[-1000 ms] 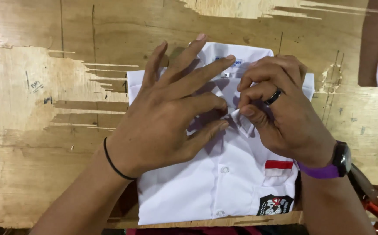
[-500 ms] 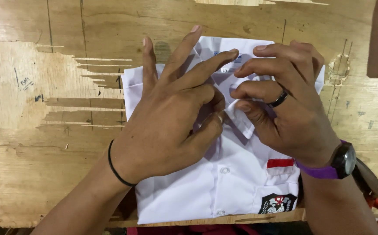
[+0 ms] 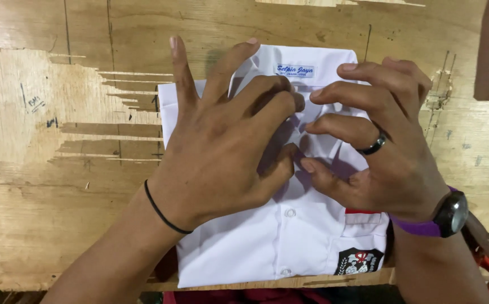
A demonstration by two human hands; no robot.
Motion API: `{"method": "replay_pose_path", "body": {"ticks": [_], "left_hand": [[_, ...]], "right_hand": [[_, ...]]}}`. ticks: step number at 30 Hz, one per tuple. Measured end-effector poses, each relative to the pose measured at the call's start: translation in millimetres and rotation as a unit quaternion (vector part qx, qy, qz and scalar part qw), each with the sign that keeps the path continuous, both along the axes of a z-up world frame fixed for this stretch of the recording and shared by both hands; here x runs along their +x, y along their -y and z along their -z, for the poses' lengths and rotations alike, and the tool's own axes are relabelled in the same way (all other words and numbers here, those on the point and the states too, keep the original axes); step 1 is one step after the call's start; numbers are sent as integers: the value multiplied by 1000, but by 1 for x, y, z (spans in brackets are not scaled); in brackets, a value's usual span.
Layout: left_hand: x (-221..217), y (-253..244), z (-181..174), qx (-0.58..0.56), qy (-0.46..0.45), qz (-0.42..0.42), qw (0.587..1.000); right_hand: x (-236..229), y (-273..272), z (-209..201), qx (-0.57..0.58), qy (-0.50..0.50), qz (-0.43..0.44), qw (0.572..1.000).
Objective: The person uses red-handled scissors to trim loose threads from a white shirt laid on a wooden table. They then fold the shirt neatly, adjusting the collar and smoothing the fabric before stacking it with other shirts.
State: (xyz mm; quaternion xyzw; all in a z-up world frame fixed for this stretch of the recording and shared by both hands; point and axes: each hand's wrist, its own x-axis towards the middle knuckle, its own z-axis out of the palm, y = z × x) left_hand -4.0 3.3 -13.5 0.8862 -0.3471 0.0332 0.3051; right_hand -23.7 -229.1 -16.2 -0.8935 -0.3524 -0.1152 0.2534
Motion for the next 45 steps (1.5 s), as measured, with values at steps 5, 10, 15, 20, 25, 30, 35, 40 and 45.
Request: {"method": "replay_pose_path", "body": {"ticks": [5, 10, 15, 20, 25, 30, 35, 40, 45], "left_hand": [[4, -5, 3, -18, 46, 38, 998], [7, -7, 3, -53, 26, 66, 996], [8, -5, 0, -63, -5, 69, 996], [9, -4, -5, -63, -43, 62, 995], [12, -4, -8, -71, -77, 65, 992], [15, -5, -11, -80, -147, 94, 981], [17, -5, -11, -70, -159, 112, 978], [16, -6, -9, -74, -159, 136, 975], [11, -2, -10, -79, -128, 109, 983]], "right_hand": [[-3, 4, -2, 56, 30, -13, 998], [-6, 6, -4, 92, 47, 2, 995], [-14, 9, -9, 77, 10, 10, 997], [-14, -2, -6, 0, 18, -9, 1000], [-11, -4, -3, -37, 50, -13, 998], [-15, -12, -9, -33, 26, 16, 999], [-19, -18, -11, -11, 6, 30, 999], [-20, -19, -15, 5, 13, 35, 999], [-18, -8, -15, -22, 49, 0, 999]]}}
